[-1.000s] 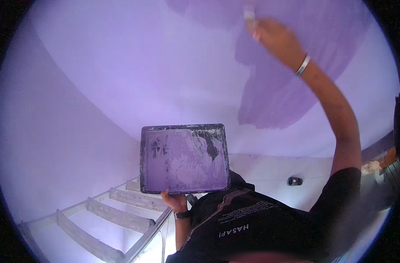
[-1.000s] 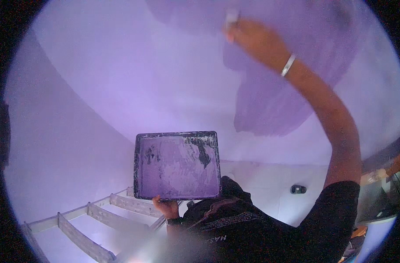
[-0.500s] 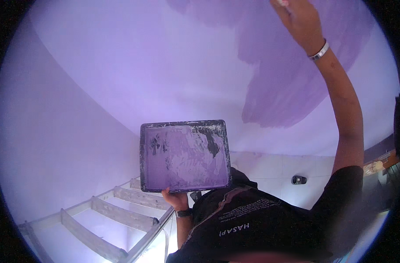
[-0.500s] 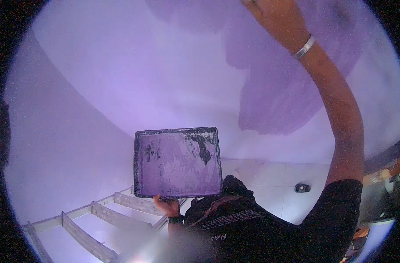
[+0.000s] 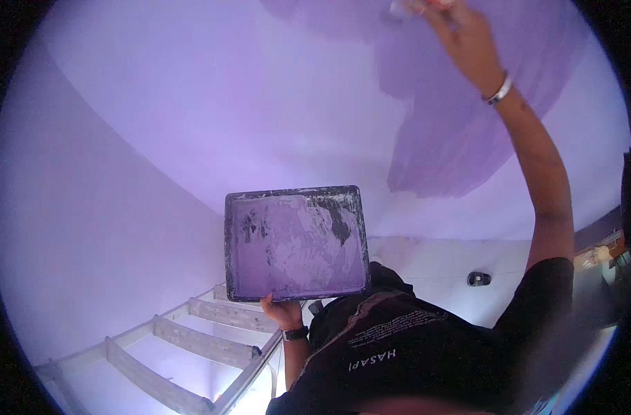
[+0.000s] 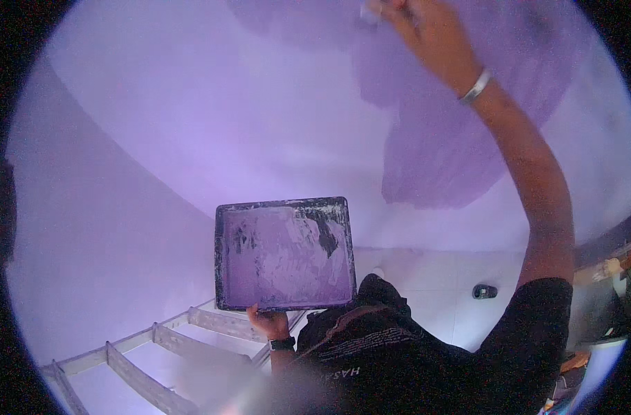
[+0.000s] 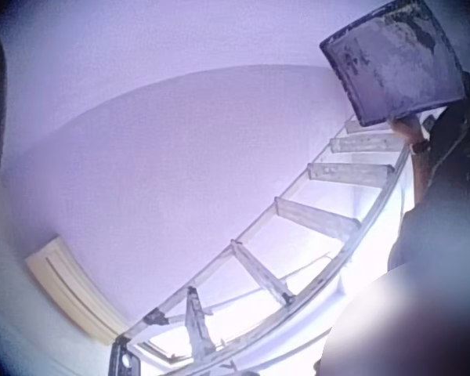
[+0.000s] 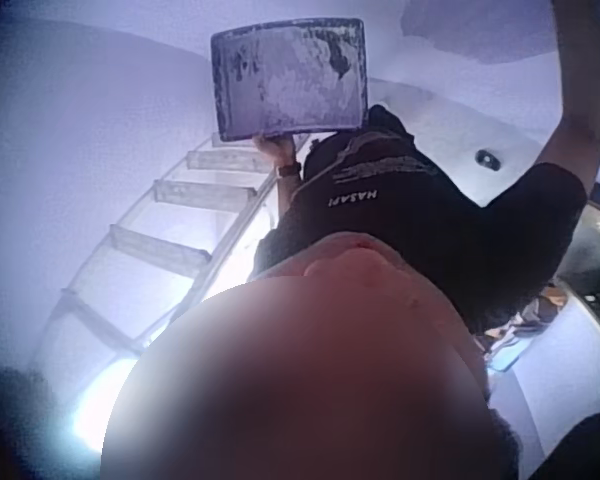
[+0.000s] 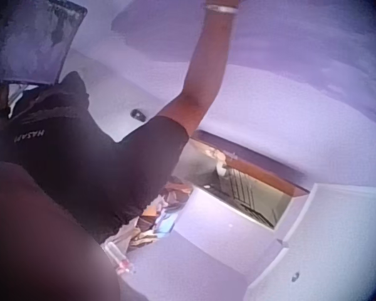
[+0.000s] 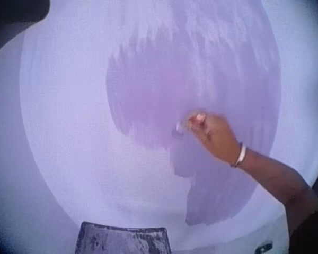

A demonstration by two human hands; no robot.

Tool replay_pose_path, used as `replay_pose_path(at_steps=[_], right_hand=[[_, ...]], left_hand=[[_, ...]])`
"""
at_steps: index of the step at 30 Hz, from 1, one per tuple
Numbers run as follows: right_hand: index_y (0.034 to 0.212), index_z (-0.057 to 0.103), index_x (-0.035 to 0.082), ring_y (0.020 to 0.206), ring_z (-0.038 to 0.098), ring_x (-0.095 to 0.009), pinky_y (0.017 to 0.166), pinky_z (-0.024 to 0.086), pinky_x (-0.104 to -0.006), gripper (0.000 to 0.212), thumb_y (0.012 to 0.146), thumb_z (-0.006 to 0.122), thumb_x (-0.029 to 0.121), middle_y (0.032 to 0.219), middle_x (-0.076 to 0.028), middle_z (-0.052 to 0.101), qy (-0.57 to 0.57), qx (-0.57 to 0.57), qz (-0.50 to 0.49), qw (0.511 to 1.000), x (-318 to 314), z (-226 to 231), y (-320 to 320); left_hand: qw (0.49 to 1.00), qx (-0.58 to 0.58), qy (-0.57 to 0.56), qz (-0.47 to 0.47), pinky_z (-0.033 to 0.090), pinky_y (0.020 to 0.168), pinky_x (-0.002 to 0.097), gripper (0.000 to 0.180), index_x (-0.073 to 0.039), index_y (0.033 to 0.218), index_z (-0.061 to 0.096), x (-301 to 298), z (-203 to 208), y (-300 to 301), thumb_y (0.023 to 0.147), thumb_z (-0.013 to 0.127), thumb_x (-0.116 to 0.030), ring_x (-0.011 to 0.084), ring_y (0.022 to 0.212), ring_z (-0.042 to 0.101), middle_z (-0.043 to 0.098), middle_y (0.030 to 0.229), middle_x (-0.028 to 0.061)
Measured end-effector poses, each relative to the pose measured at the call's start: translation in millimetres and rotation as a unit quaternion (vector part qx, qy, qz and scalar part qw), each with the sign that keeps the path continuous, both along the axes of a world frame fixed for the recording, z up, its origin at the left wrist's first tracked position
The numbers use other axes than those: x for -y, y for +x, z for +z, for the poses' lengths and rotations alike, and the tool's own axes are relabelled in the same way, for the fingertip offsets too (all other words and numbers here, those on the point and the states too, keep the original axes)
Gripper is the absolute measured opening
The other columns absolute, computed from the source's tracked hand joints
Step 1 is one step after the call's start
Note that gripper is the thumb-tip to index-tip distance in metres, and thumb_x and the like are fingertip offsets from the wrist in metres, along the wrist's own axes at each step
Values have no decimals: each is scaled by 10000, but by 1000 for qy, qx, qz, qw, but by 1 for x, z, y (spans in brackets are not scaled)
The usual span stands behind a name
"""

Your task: Painting the ceiling of a room with purple paint using a brush and tray.

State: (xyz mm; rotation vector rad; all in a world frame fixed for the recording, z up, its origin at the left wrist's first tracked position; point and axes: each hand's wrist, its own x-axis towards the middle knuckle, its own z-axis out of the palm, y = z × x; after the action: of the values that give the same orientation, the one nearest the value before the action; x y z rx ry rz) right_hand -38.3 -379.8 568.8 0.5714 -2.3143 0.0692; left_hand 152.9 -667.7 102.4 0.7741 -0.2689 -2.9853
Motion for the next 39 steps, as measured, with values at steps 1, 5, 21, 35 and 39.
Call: replay_pose_path(at_steps=[1, 5, 21, 35, 39], right_hand=[[985, 598, 38, 743, 607, -249, 644, 474, -314, 177, 874, 527, 156, 861, -116, 627, 51, -129, 95, 986, 21, 14, 2], [1026, 575, 82, 846, 607, -247, 701, 481, -343, 243, 908, 477, 270, 911, -111, 622, 209, -190, 26, 959, -9, -9, 6], [977, 604, 44, 742, 607, -244, 637, 484, -329, 181, 876, 512, 163, 864, -108, 629, 87, -188, 106, 973, 45, 10, 8], [949, 556, 58, 780, 596, -319, 697, 466, -393, 255, 912, 464, 292, 837, -161, 606, -49, 90, 40, 994, -26, -92, -19], [1035, 572, 109, 836, 609, -281, 715, 482, -360, 231, 897, 494, 277, 932, -124, 619, 83, -118, -84, 986, -31, -4, -8]], left_hand=[[1000, 3, -1, 16, 369, 892, 383, 480, -57, 1092, 515, 2, -4, 1, 641, 570, -214, 251, 1024, 494, 546, 1088, 69], [999, 3, 30, 26, 437, 832, 386, 396, -37, 1017, 556, -4, 10, -5, 648, 585, -175, 258, 930, 552, 598, 998, 82], [999, -24, 23, 5, 373, 899, 412, 540, -64, 1127, 494, 6, 9, 0, 616, 587, -210, 266, 1038, 487, 532, 1106, 77], [1000, 1, 10, 4, 414, 855, 390, 457, -45, 1060, 529, -10, 16, -2, 636, 577, -210, 253, 971, 527, 569, 1045, 84], [1000, 6, 10, 11, 411, 860, 386, 477, -41, 1080, 518, -18, 7, -6, 639, 576, -211, 257, 978, 525, 565, 1056, 85]])
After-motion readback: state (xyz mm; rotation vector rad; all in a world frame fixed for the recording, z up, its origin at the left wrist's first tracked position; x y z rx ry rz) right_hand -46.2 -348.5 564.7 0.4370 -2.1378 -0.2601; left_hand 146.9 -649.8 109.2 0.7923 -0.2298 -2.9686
